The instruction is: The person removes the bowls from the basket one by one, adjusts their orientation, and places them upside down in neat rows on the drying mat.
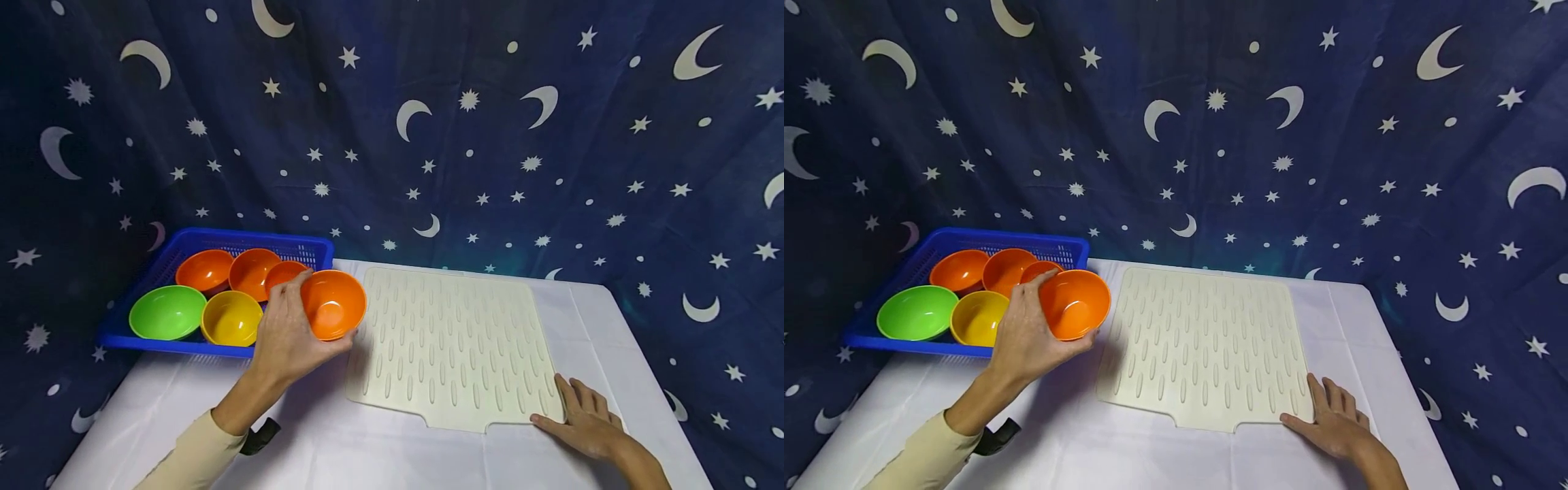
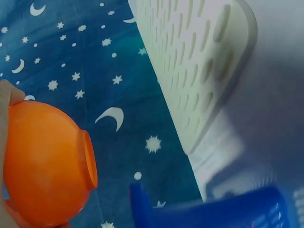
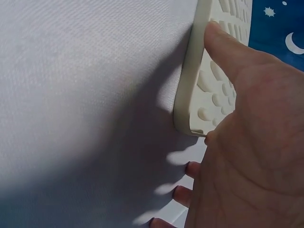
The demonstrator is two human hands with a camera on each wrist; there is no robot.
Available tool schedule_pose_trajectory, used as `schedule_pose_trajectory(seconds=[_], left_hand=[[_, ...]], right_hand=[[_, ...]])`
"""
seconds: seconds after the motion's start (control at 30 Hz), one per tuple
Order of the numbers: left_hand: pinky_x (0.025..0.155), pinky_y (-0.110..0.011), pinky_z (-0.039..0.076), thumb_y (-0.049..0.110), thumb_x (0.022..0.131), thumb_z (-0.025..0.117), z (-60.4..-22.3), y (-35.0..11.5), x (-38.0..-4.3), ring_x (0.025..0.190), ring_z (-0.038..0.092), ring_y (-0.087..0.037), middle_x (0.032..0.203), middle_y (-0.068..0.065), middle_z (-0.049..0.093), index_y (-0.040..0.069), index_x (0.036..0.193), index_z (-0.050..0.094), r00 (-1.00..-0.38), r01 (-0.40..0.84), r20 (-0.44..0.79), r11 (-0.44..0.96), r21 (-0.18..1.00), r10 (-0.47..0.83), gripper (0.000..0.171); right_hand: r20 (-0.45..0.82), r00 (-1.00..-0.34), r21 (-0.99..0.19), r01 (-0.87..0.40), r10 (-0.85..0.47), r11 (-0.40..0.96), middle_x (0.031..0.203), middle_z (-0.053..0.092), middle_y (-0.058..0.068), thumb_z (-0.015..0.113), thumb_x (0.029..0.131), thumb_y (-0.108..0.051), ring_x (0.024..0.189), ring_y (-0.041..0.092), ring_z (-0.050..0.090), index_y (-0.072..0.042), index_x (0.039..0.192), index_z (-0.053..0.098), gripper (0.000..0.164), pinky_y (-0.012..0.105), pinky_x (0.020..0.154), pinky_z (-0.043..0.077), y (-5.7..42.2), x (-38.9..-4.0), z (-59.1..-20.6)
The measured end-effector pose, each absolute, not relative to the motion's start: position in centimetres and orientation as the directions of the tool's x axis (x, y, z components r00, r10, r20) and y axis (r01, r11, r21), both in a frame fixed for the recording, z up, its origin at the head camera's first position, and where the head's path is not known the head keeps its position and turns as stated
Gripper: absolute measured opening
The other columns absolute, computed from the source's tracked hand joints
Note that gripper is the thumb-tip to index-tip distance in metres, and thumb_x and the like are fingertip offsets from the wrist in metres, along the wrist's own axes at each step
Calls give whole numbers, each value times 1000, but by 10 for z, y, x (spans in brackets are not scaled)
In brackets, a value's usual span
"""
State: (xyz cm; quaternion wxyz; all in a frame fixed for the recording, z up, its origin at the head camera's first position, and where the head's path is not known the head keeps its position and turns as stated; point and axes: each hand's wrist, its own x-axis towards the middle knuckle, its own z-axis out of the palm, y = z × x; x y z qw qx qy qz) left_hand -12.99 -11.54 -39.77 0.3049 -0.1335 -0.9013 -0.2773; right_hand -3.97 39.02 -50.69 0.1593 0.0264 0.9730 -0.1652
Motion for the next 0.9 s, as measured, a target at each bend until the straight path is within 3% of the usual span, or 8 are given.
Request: schedule_pose_trajectory(seconds=[0.27, 0.57, 0.8, 0.9], left_hand=[[73, -53, 58, 56, 60, 85, -412, -89, -132, 107, 54, -36, 126, -22, 56, 1, 143, 43, -788, 446, 608, 773, 451, 100, 108], [81, -46, 57, 55, 62, 86, -440, -57, -127, 110, 52, -30, 136, -13, 55, 3, 143, 43, -798, 503, 560, 756, 419, 220, 105], [84, -44, 43, 61, 62, 82, -448, -39, -128, 112, 52, -30, 139, -11, 56, 7, 128, 52, -801, 499, 555, 763, 411, 225, 90], [87, -42, 48, 60, 63, 83, -449, -31, -127, 113, 52, -28, 140, -10, 55, 8, 128, 52, -813, 499, 537, 745, 443, 225, 89]], right_hand=[[-343, -939, -344, 127, 1, 930, 149, 11, 38, 59, 90, -68, 131, 64, 8, 4, 156, 12, 108, 84, 90, 15, 389, -38, -503], [-317, -948, -337, 112, -1, 935, 149, 12, 37, 58, 89, -70, 130, 64, 11, 2, 157, 12, 110, 83, 91, 17, 389, -40, -506], [-302, -953, -334, 97, -9, 938, 148, 14, 37, 59, 88, -70, 129, 64, 13, 4, 155, 15, 109, 84, 90, 19, 390, -42, -506], [-276, -961, -346, 81, -19, 935, 147, 16, 38, 61, 87, -72, 128, 64, 15, 4, 155, 17, 111, 84, 88, 21, 393, -43, -512]])
